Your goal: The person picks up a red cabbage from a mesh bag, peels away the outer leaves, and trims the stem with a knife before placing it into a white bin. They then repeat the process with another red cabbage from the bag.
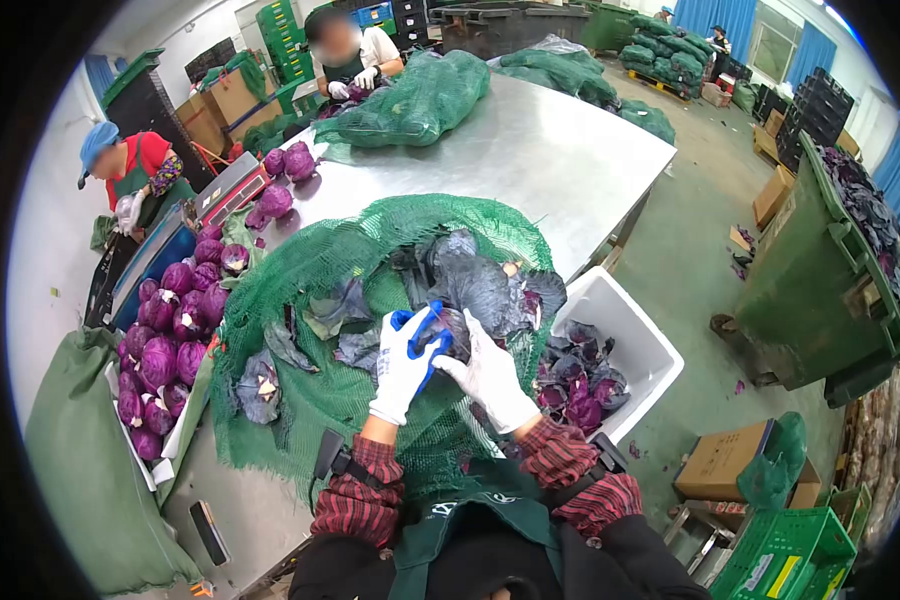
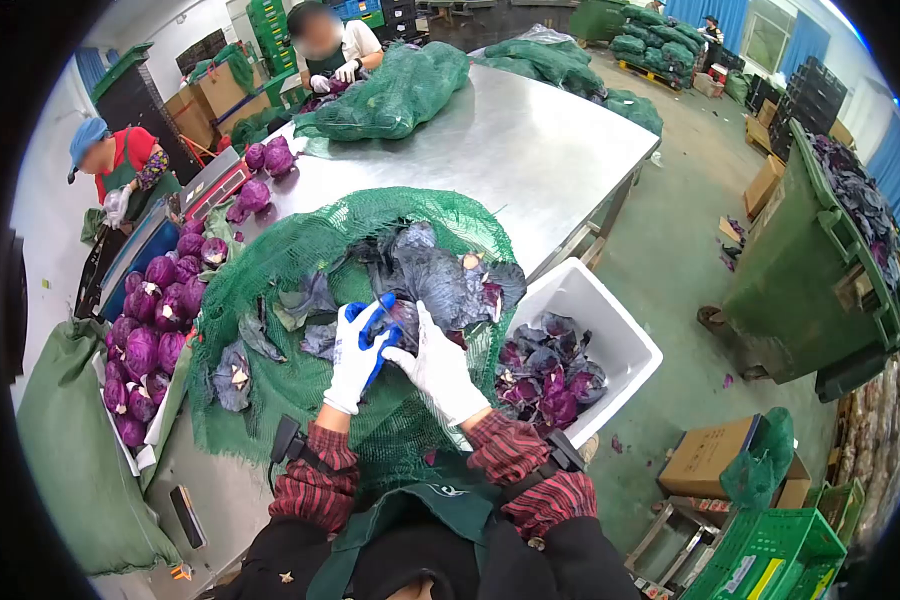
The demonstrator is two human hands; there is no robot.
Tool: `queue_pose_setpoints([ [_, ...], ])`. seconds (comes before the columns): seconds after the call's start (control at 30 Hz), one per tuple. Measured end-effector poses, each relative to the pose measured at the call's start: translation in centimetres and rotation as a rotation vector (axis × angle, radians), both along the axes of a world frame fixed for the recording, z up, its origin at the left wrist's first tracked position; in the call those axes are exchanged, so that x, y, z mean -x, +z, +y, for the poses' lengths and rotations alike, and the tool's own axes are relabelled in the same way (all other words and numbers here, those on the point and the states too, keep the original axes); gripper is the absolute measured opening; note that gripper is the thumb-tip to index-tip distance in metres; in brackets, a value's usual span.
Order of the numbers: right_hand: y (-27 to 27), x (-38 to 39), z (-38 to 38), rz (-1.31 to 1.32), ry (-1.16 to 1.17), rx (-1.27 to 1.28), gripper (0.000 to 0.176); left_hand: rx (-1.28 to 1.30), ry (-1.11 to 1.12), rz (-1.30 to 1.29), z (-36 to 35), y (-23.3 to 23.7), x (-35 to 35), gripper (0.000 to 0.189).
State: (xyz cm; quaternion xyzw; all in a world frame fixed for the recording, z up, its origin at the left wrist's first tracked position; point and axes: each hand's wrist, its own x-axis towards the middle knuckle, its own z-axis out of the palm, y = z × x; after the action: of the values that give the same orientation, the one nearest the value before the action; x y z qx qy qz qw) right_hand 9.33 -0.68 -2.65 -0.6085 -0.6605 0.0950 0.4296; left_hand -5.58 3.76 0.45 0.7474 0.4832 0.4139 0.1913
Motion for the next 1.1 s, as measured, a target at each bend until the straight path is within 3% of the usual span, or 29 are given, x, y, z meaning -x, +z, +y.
queue_pose_setpoints([
  [0.03, -0.5, -0.2, 0.4, 0.002, 0.002, 0.0, 0.088, 0.016, -0.012, 0.039, -0.2, 0.4, -0.1, 0.051],
  [0.1, -1.6, -1.0, 0.7, -0.001, 0.063, -0.071, 0.057, 0.031, -0.004, 0.038, 0.1, 0.0, 0.0, 0.051],
  [0.13, -1.5, -1.3, 0.9, 0.087, 0.098, -0.218, 0.029, 0.005, -0.017, 0.035, 0.1, -0.1, 0.0, 0.05],
  [0.2, -1.1, -2.5, 1.5, -0.012, 0.039, -0.087, 0.023, -0.028, 0.0, 0.067, 0.0, -0.3, -0.3, 0.046],
  [0.23, -1.0, -3.2, 1.6, -0.11, -0.019, 0.038, 0.021, -0.023, -0.003, 0.065, -0.2, -0.1, -0.4, 0.046],
  [0.27, -2.0, -4.0, 2.1, -0.005, -0.108, -0.066, 0.024, -0.041, -0.027, 0.076, -0.1, 0.3, -0.4, 0.046],
  [0.4, -4.8, -6.9, 2.5, -0.039, -0.279, 0.112, 0.024, 0.018, -0.1, 0.039, -0.1, 1.1, 0.4, 0.046],
  [0.47, -4.2, -6.5, 1.9, 0.004, -0.406, 0.386, 0.029, 0.094, -0.122, 0.077, -0.6, 2.0, 0.5, 0.046],
  [0.5, -3.9, -6.4, 1.4, 0.004, -0.408, 0.388, 0.029, 0.096, -0.124, 0.078, -0.8, 2.0, 0.4, 0.046],
  [0.57, -0.3, -5.7, 0.2, 0.428, -0.31, 0.308, 0.044, 0.052, -0.188, 0.139, -0.5, 2.1, 0.1, 0.048],
  [0.6, 1.7, -5.0, -0.3, 0.436, -0.251, 0.245, 0.06, 0.092, -0.273, 0.12, -0.3, 2.4, -0.2, 0.051],
  [0.63, 2.3, -4.3, -0.4, 0.343, -0.194, 0.165, 0.062, 0.096, -0.281, 0.12, -0.5, 2.2, -0.6, 0.051],
  [0.7, 2.8, -4.0, 0.2, 0.244, -0.039, 0.287, 0.062, -0.008, -0.289, 0.261, -0.8, 1.8, -1.7, 0.064],
  [0.77, 2.6, -4.6, 1.1, 0.389, 0.064, 0.375, 0.053, 0.022, -0.293, 0.265, -0.7, 1.7, -2.1, 0.07],
  [0.83, 2.9, -5.2, 1.1, 0.731, 0.181, 0.669, 0.039, 0.074, -0.306, 0.189, -0.5, 1.7, -1.6, 0.073],
  [0.9, 3.7, -5.1, 1.2, 0.77, 0.191, 0.674, 0.029, 0.133, -0.319, 0.175, -0.3, 1.8, -1.3, 0.075],
  [1.0, 5.3, -5.0, 1.8, 0.43, 0.261, 0.676, 0.028, 0.096, -0.325, 0.184, -0.3, 1.6, -1.1, 0.076],
  [1.03, 4.5, -4.5, 2.1, 0.43, 0.26, 0.678, 0.028, 0.088, -0.311, 0.203, -0.4, 1.6, -1.2, 0.076],
  [1.1, 2.1, -3.9, 2.7, -0.058, 0.135, 0.244, 0.022, 0.083, -0.297, 0.219, -0.6, 1.6, -1.2, 0.076],
])
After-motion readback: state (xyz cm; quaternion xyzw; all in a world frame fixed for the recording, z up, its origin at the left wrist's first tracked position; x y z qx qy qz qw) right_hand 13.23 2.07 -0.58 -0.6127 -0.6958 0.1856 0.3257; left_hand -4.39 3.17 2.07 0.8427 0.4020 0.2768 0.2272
